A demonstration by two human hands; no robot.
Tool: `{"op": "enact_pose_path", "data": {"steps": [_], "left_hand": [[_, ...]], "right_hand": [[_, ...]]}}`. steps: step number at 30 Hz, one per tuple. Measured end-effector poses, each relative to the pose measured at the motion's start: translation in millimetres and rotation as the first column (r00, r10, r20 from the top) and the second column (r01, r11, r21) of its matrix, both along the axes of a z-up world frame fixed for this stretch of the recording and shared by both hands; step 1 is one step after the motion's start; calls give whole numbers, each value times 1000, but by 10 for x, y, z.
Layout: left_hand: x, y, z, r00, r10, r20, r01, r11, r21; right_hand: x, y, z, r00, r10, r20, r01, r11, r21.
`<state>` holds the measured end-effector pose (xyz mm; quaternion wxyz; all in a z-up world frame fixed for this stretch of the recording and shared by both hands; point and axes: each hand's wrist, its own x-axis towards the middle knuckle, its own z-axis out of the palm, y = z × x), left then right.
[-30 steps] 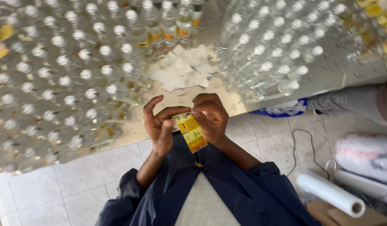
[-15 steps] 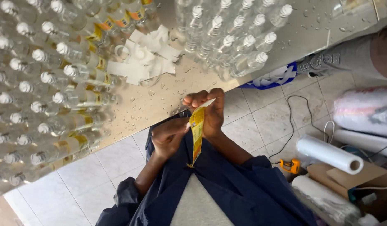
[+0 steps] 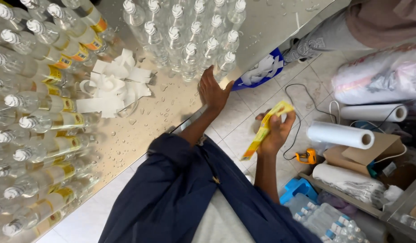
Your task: The person stands at a table covered with clear plastic bottles and applies yellow labels to them by hand. They pick up a bottle, wrap a label around its body, smooth it down, and then place it back among the other bottles on the table.
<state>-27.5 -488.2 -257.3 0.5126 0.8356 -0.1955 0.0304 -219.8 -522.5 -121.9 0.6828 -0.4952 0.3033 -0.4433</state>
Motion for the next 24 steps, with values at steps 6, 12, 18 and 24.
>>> {"op": "enact_pose_path", "data": {"steps": [6, 12, 18, 24], "left_hand": [[186, -254, -408, 994, 107, -2, -107, 994, 39], [56, 1096, -494, 701, -500, -509, 285, 850, -443], [-19, 2281, 411, 322, -717, -618, -141, 609, -781], [136, 3036, 878, 660, -486, -572, -94, 702, -706]], "right_hand": [[-190, 269, -455, 995, -37, 95, 35, 999, 18], [86, 333, 0, 975, 164, -150, -169, 985, -23], [744, -127, -323, 411, 887, -209, -882, 445, 155], [1923, 862, 475, -104, 867, -488, -983, -165, -82]]}}
